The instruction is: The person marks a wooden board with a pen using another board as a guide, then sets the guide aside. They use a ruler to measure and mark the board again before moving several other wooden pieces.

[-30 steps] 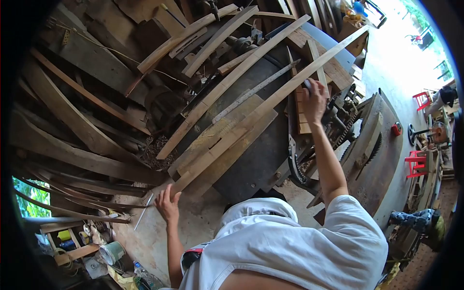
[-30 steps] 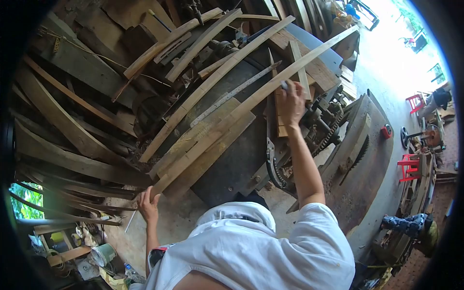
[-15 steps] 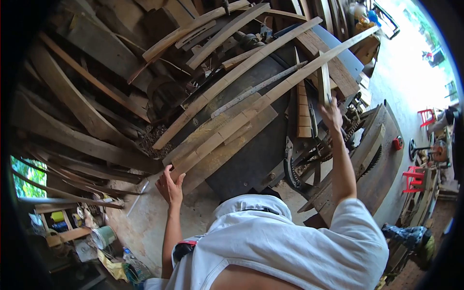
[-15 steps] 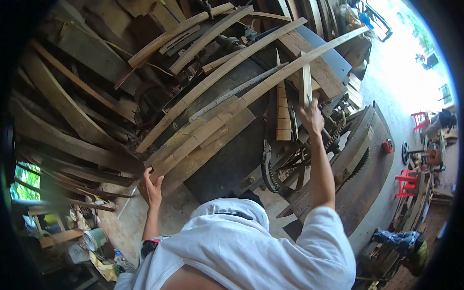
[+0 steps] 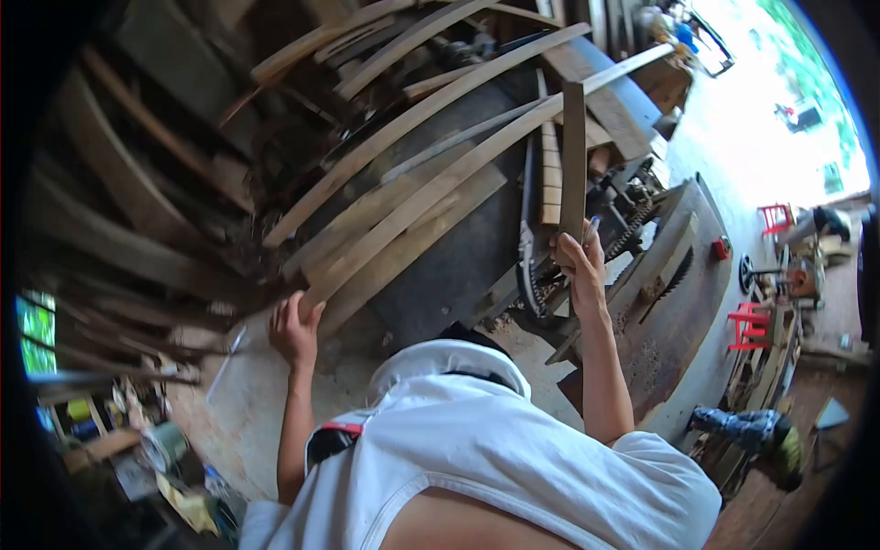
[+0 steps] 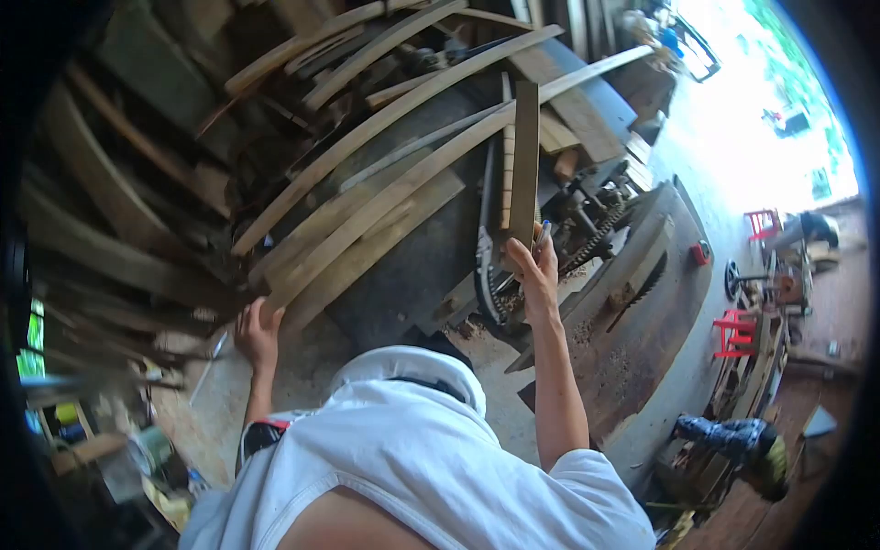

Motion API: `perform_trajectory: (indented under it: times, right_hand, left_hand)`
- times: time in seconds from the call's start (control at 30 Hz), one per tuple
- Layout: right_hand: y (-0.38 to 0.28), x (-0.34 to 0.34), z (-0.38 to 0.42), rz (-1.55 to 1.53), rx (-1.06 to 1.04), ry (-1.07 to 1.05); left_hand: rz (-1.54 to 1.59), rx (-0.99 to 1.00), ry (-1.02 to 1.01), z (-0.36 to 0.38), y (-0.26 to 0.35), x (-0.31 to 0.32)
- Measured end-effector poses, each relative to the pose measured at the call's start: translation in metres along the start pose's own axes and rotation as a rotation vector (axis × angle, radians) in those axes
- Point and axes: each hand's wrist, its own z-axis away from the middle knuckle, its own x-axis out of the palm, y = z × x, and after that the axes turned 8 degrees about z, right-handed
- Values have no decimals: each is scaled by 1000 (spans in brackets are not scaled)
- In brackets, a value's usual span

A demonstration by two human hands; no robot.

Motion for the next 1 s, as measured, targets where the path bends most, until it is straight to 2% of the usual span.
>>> perform_trajectory:
  times: [0.07, 0.17, 0.33, 0.37, 0.43, 0.5, 0.57, 0.67, 0.73, 0.83, 0.9, 0.97, 1.0]
  right_hand:
    - [-2, 26, 17, 3, -65, -69]
    - [12, 57, 35, 106, -179, -271]
    - [35, 109, 80, 203, -131, -512]
    - [35, 117, 90, 178, -54, -575]
    - [34, 137, 107, 369, -98, -593]
    - [29, 159, 120, 760, -281, -641]
    - [36, 173, 127, 745, -261, -667]
    - [38, 187, 134, 776, -333, -655]
    - [27, 194, 139, 733, -195, -621]
    - [45, 189, 135, 753, -302, -480]
    - [52, 184, 134, 743, -281, -428]
    - [57, 183, 140, 728, -247, -383]
    - [57, 183, 143, 733, -246, -364]
  left_hand:
    - [55, -9, 62, 3, 1, 2]
    - [21, -13, 22, -1, 5, -13]
    - [28, -61, 19, 8, -10, -17]
    - [26, -61, 34, 9, -14, -18]
    - [29, -64, 54, 7, -18, -16]
    - [72, -65, 81, 4, -24, -15]
    - [73, -102, 37, -10, -19, -6]
    - [87, -112, -15, -41, -7, 10]
    - [210, -95, 21, -52, -2, 18]
    - [385, -88, 45, -50, -11, 16]
    - [408, -111, -10, -40, -28, 10]
    - [841, -450, -38, -22, -50, 19]
    - [839, -440, -58, -20, -48, 17]
